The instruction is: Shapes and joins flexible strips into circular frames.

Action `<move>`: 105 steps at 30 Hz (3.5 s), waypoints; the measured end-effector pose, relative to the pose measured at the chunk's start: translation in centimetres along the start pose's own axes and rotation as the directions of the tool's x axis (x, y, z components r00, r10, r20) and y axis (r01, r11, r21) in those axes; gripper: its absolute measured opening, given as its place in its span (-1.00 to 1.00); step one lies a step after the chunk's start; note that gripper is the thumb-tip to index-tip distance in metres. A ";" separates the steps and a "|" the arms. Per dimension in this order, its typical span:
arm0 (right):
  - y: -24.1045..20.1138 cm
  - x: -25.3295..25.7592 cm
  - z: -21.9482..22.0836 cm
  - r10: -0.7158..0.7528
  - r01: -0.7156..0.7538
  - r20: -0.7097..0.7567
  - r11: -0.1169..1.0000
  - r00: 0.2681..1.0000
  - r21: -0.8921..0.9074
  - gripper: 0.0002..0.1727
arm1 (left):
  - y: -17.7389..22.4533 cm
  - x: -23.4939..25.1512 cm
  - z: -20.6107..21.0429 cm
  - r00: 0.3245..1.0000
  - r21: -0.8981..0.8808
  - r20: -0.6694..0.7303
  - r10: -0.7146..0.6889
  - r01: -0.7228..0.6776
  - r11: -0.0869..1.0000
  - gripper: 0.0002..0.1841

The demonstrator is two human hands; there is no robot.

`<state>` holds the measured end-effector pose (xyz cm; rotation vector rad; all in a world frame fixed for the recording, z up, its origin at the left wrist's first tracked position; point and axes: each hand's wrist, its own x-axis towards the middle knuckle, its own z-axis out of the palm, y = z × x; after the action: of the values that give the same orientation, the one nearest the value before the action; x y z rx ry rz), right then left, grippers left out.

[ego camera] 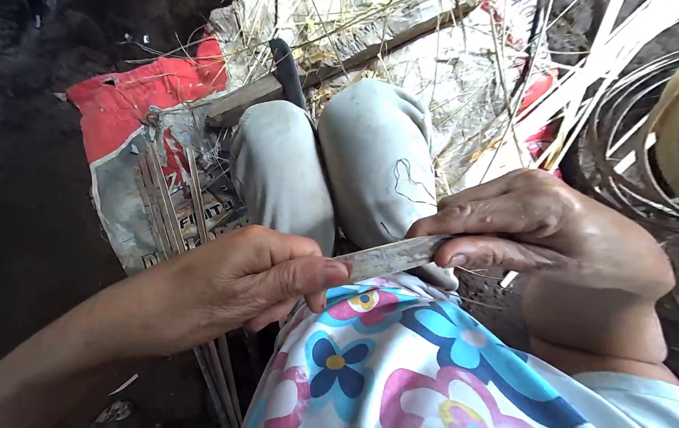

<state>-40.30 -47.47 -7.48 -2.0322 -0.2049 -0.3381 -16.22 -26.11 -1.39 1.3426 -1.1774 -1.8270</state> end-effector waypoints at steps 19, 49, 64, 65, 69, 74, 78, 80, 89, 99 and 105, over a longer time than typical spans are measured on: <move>0.9 0.8 -0.8 0.022 -0.035 0.090 0.988 0.996 0.148 -0.68 | -0.5 -0.2 -1.5 0.985 -0.215 0.166 0.035 0.002 0.977 -0.71; -4.2 3.8 -2.2 -0.033 -0.139 -0.273 0.798 0.961 -0.586 -0.56 | 5.0 3.6 -1.3 0.938 0.158 -0.346 -0.029 0.089 0.983 -0.35; -0.9 6.4 2.1 -0.127 -0.147 -0.227 0.452 0.966 -0.880 -0.77 | -0.6 5.9 -3.1 0.785 0.760 -0.422 0.453 0.034 0.649 -0.64; -1.1 6.2 2.3 -0.137 -0.156 -0.239 0.444 0.961 -0.882 -0.77 | -1.3 6.0 -2.5 0.719 0.839 -0.416 0.557 0.068 0.539 -0.66; -1.1 6.0 2.7 -0.120 -0.204 -0.284 0.447 0.951 -0.871 -0.79 | -2.6 7.8 -0.5 0.559 0.929 -0.347 0.753 0.314 0.195 -0.71; -1.0 3.0 3.9 -0.232 -0.266 -0.502 0.629 0.833 -0.731 -0.69 | -3.2 8.7 -0.5 0.502 0.897 -0.374 0.780 0.410 0.165 -0.76; 3.3 -2.0 10.5 0.383 -0.393 -0.463 0.916 0.799 0.079 -0.67 | -3.1 8.6 -0.1 0.501 0.904 -0.371 0.782 0.386 0.181 -0.74; 6.2 -2.7 14.1 0.733 -0.481 -0.109 0.543 0.671 0.688 -0.63 | -2.7 8.8 0.5 0.506 0.895 -0.396 0.766 0.398 0.200 -0.76; 5.8 6.4 10.7 0.816 -0.164 -0.082 0.211 0.573 0.964 -0.69 | -2.0 8.7 0.2 0.552 0.887 -0.454 0.699 0.358 0.293 -0.73; 5.5 8.2 9.8 0.313 0.013 -0.668 0.901 0.675 0.434 -0.79 | -1.7 8.2 0.5 0.425 0.786 -0.610 0.669 0.429 0.445 -0.62; 5.3 6.9 10.4 0.346 0.023 -0.670 0.879 0.657 0.476 -0.83 | -1.3 8.5 1.0 0.426 0.799 -0.590 0.686 0.427 0.422 -0.78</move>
<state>-30.70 -40.76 -14.23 -1.2937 0.3948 -0.8909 -19.85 -32.37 -6.14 2.2112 -1.5158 0.2090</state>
